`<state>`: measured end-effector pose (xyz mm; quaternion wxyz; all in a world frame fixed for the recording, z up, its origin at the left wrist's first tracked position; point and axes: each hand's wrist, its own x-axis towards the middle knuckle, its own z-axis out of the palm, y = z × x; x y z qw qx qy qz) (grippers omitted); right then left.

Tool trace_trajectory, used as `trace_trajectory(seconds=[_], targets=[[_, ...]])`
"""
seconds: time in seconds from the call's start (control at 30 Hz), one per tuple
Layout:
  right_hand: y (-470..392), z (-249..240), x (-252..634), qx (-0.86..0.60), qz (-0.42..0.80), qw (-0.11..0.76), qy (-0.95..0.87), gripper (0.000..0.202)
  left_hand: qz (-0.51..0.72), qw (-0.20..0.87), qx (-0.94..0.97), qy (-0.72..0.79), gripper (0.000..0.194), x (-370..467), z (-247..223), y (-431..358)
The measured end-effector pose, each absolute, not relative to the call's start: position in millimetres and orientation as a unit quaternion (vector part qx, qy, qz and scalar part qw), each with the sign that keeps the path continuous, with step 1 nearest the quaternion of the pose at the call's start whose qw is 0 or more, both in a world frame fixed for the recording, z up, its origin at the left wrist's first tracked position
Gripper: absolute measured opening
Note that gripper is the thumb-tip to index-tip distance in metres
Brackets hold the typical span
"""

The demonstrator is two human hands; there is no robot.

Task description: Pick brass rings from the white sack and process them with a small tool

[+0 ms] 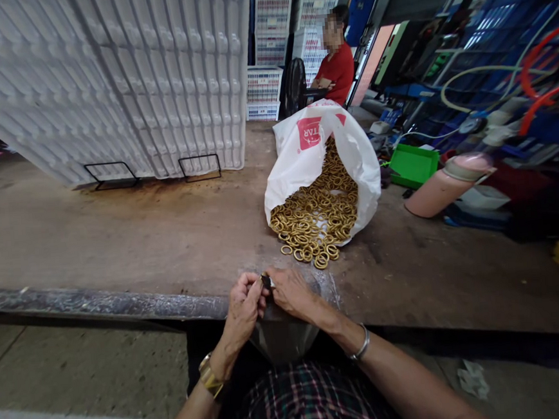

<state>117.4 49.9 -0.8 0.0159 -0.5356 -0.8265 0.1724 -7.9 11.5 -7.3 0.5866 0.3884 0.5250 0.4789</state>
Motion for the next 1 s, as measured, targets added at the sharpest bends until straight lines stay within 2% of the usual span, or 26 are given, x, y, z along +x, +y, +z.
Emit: trace_trajectory(seconds=[0.27, 0.37, 0.43, 0.57, 0.73, 0.87, 1.0], targets=[[61, 5, 117, -0.576, 0.133, -0.017, -0.806, 0.025, 0.483, 0.598, 0.388, 0.508, 0.03, -9, -5, 6], [72, 4, 126, -0.595, 0.127, 0.007, -0.794, 0.023, 0.491, 0.638, 0.375, 0.459, 0.027, -8, -1, 0], [76, 3, 130, -0.58, 0.182, 0.074, -0.79, 0.019, 0.512, 0.667, 0.337, 0.424, 0.025, -8, -1, -2], [68, 3, 127, -0.537, 0.397, 0.211, -0.714, 0.027, 0.547, 0.697, 0.265, 0.381, 0.025, -7, -3, 1], [55, -1, 120, -0.474, 0.613, 0.226, -0.591, 0.021, 0.564, 0.689, 0.241, 0.386, 0.026, -8, -4, 4], [52, -5, 118, -0.453, 0.662, 0.239, -0.547, 0.01, 0.564, 0.681, 0.228, 0.407, 0.029, -7, -6, 3], [56, -7, 117, -0.475, 0.594, 0.288, -0.582, 0.01, 0.561, 0.674, 0.227, 0.423, 0.03, -6, -6, 4]])
